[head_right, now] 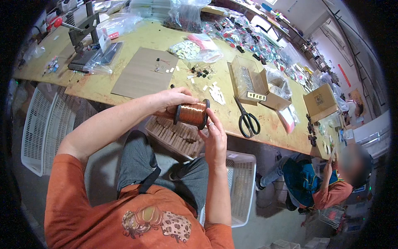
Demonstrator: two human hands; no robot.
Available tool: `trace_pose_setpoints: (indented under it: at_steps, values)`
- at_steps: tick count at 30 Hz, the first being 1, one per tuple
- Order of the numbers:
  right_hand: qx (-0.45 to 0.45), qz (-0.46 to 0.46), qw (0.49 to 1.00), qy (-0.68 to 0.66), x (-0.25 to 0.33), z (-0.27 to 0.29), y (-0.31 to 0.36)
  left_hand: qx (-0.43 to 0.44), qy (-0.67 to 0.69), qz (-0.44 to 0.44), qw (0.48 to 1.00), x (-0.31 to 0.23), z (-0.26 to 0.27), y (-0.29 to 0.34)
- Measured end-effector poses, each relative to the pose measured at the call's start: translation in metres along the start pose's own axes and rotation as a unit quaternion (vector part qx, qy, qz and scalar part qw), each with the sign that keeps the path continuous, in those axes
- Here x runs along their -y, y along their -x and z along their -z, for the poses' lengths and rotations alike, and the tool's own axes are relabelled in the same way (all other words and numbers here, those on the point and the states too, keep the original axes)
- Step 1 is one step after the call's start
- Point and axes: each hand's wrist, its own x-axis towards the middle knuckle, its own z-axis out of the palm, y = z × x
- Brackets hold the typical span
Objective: The person uses scissors to cut a small component, then handles a spool of copper wire and small electronic parts on a cluttered workbench. They repeatedly pick up and place small items, including what appears to be a diode or resistor, while another person works nearby.
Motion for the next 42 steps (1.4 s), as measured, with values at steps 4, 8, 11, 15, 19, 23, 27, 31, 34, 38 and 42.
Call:
trace_pose_setpoints:
  at_steps: [4, 8, 11, 15, 19, 23, 27, 31, 34, 38, 42]
  values:
    - [0.011, 0.01, 0.999, -0.046, 0.003, -0.007, 0.004, 0.004, 0.034, 0.032, 0.999, -0.007, -0.003, 0.006]
    - [0.024, 0.09, 0.993, -0.074, -0.017, -0.006, -0.016, -0.024, -0.015, -0.116, 0.993, 0.018, 0.006, -0.01]
    - [0.029, 0.112, 0.99, -0.077, -0.026, 0.007, -0.032, -0.098, -0.072, -0.244, 0.962, 0.029, 0.006, -0.029]
    - [-0.017, 0.093, 0.993, -0.067, -0.033, 0.018, -0.042, -0.177, -0.188, -0.28, 0.925, 0.025, 0.003, -0.032]
    - [-0.154, 0.191, 0.956, 0.16, -0.013, -0.007, -0.031, -0.077, 0.015, -0.151, 0.985, 0.012, 0.006, -0.021]
    - [-0.207, 0.344, 0.839, 0.369, -0.024, -0.013, -0.05, -0.035, 0.077, -0.097, 0.992, -0.001, 0.004, -0.019]
    - [-0.206, 0.392, 0.795, 0.415, -0.032, -0.021, -0.067, -0.079, 0.036, -0.119, 0.989, 0.008, 0.005, -0.028]
    - [-0.225, 0.412, 0.764, 0.442, -0.035, -0.025, -0.071, -0.103, 0.003, -0.151, 0.983, 0.013, 0.004, -0.033]
    - [-0.227, 0.404, 0.747, 0.476, -0.038, -0.025, -0.074, -0.115, -0.003, -0.15, 0.982, 0.015, 0.005, -0.031]
    - [-0.244, 0.399, 0.732, 0.496, -0.036, -0.026, -0.076, -0.118, -0.015, -0.159, 0.98, 0.015, 0.003, -0.028]
    - [-0.204, 0.361, 0.729, 0.545, -0.03, -0.024, -0.078, -0.136, -0.029, -0.153, 0.978, 0.014, 0.003, -0.028]
